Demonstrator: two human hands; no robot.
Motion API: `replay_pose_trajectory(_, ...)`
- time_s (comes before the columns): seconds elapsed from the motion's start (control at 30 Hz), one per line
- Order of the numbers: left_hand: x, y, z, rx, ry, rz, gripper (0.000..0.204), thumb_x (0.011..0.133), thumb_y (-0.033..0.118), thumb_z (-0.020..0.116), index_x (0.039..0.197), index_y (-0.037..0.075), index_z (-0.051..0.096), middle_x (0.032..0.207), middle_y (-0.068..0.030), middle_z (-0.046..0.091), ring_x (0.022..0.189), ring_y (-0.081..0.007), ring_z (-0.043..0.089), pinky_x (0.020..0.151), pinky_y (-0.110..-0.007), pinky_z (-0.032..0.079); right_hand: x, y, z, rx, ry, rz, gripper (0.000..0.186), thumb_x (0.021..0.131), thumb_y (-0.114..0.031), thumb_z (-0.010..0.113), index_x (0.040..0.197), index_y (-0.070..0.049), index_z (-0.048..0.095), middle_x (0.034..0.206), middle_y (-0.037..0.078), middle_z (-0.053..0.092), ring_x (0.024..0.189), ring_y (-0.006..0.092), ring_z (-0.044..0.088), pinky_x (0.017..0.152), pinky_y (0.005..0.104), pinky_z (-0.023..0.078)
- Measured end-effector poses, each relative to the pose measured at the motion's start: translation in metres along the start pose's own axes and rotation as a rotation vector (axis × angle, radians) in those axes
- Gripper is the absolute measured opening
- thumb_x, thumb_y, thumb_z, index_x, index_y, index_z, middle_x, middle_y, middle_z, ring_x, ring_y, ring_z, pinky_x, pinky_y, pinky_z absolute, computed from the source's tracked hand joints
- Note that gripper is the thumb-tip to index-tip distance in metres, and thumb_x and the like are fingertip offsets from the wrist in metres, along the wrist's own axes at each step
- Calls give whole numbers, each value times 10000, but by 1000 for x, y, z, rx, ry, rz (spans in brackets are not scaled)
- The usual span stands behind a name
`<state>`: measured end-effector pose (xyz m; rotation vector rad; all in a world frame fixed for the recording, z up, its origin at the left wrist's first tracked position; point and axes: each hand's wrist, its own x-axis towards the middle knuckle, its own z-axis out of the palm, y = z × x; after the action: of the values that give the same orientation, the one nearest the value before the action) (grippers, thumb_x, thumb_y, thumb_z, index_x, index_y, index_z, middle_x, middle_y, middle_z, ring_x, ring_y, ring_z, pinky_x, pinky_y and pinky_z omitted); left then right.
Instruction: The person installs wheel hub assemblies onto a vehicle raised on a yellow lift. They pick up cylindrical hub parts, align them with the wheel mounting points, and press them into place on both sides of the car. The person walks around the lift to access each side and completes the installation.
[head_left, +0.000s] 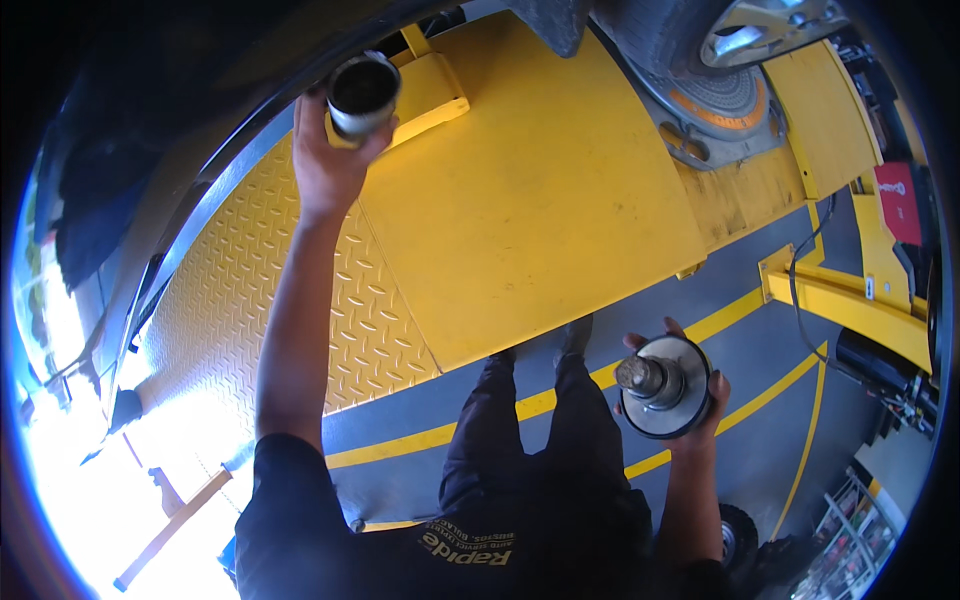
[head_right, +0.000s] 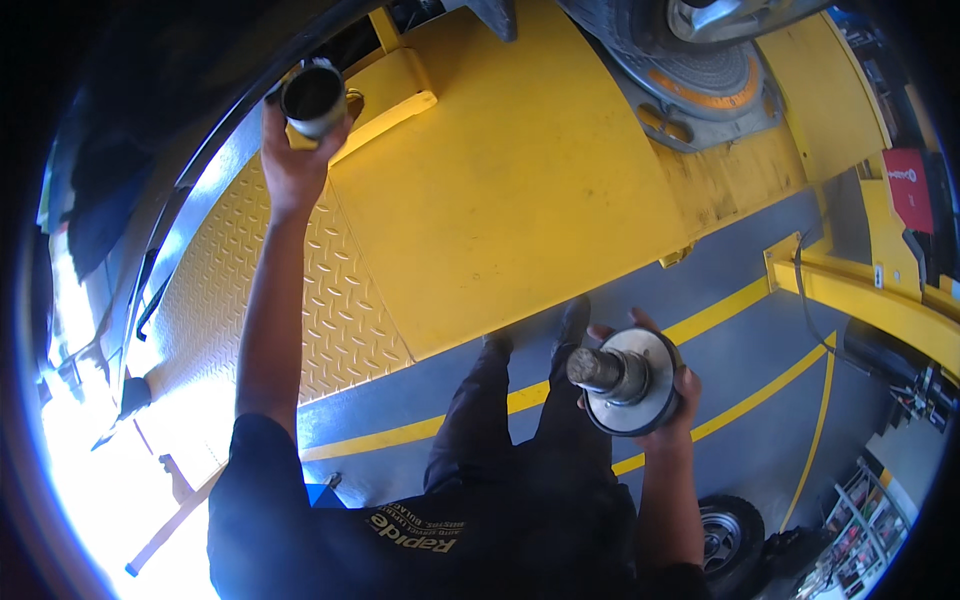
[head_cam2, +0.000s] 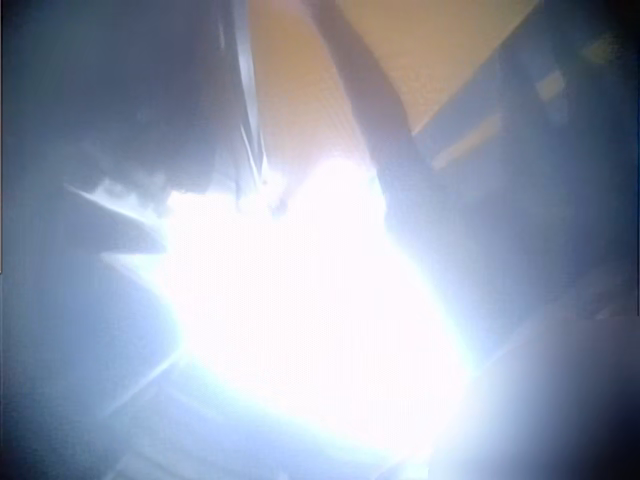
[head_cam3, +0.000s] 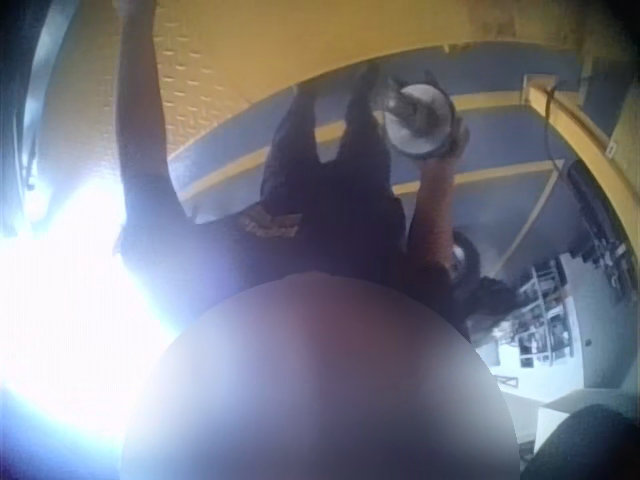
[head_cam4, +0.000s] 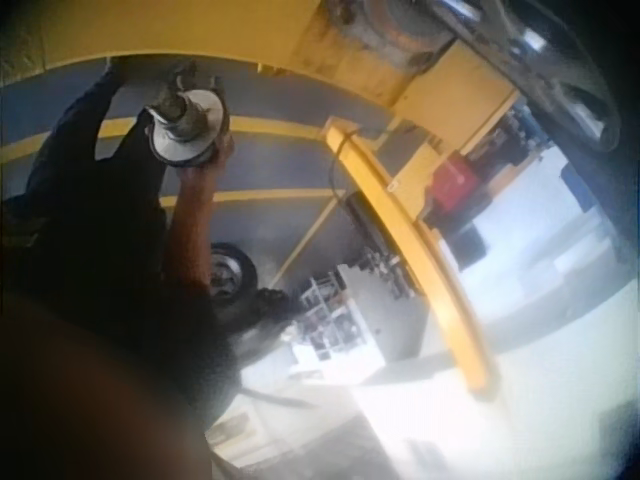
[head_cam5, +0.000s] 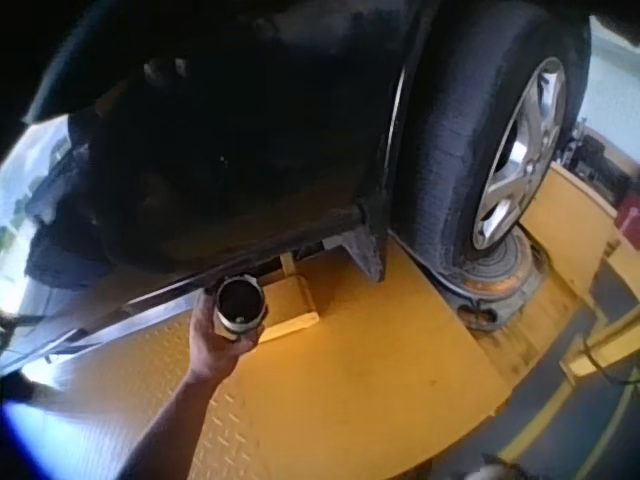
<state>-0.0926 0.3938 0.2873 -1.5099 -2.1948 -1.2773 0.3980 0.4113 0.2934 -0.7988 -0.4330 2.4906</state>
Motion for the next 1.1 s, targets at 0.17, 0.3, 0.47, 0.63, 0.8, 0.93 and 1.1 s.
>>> replay_pose_trajectory(0.17,-43,57,-19,34,-361,291,756,588,95,912,1289,98,628,1206,-118,644,1128,-348,640,998,-456,511,31,-3,33,-191,-38,-111,1090,812,-606,754,1612,-82,231,1550,297,402,1294,432,590,912,559,602)
replay_pose_trajectory(0.3,-77,96,-10,-1,-518,400,785,515,184,916,1252,126,650,1181,-101,626,1050,-328,624,935,-469,478,47,-9,57,-283,-39,-121,1045,836,-544,756,1603,-74,224,1490,231,434,1294,358,568,981,496,559)
replay_pose_trajectory(0.47,-104,121,0,28,-392,433,747,541,254,908,1239,194,650,1157,-60,594,1044,-282,590,939,-475,414,43,-8,75,-458,85,-166,923,826,-379,707,1587,-88,273,1421,198,463,1272,279,531,1056,427,424)
replay_pose_trajectory(0.63,-109,139,-4,139,-318,491,692,553,280,894,1209,240,677,1157,-36,588,1060,-215,578,957,-444,332,26,-10,78,-521,171,-93,878,862,-386,702,1582,-108,284,1427,193,434,1273,269,487,1066,411,403)
replay_pose_trajectory(0.8,-110,162,-9,193,-389,593,651,591,276,872,1214,250,683,1149,-35,593,1050,-208,576,957,-442,306,20,-12,74,-474,208,-25,865,885,-370,712,1586,-123,270,1432,202,422,1265,270,470,1021,405,451)
replay_pose_trajectory(0.93,-114,171,-8,178,-369,668,645,609,271,856,1226,234,673,1140,-45,594,1052,-214,572,953,-454,304,10,-14,70,-411,160,14,897,878,-383,732,1587,-109,256,1442,203,417,1269,279,475,987,395,489)
replay_pose_trajectory(1.1,-123,176,-12,132,-346,663,617,624,210,840,1216,242,669,1099,-48,587,1014,-210,580,927,-452,306,-8,-11,64,-815,91,-281,1113,714,-456,872,1566,-78,263,1468,202,406,1306,288,470,1050,426,447)
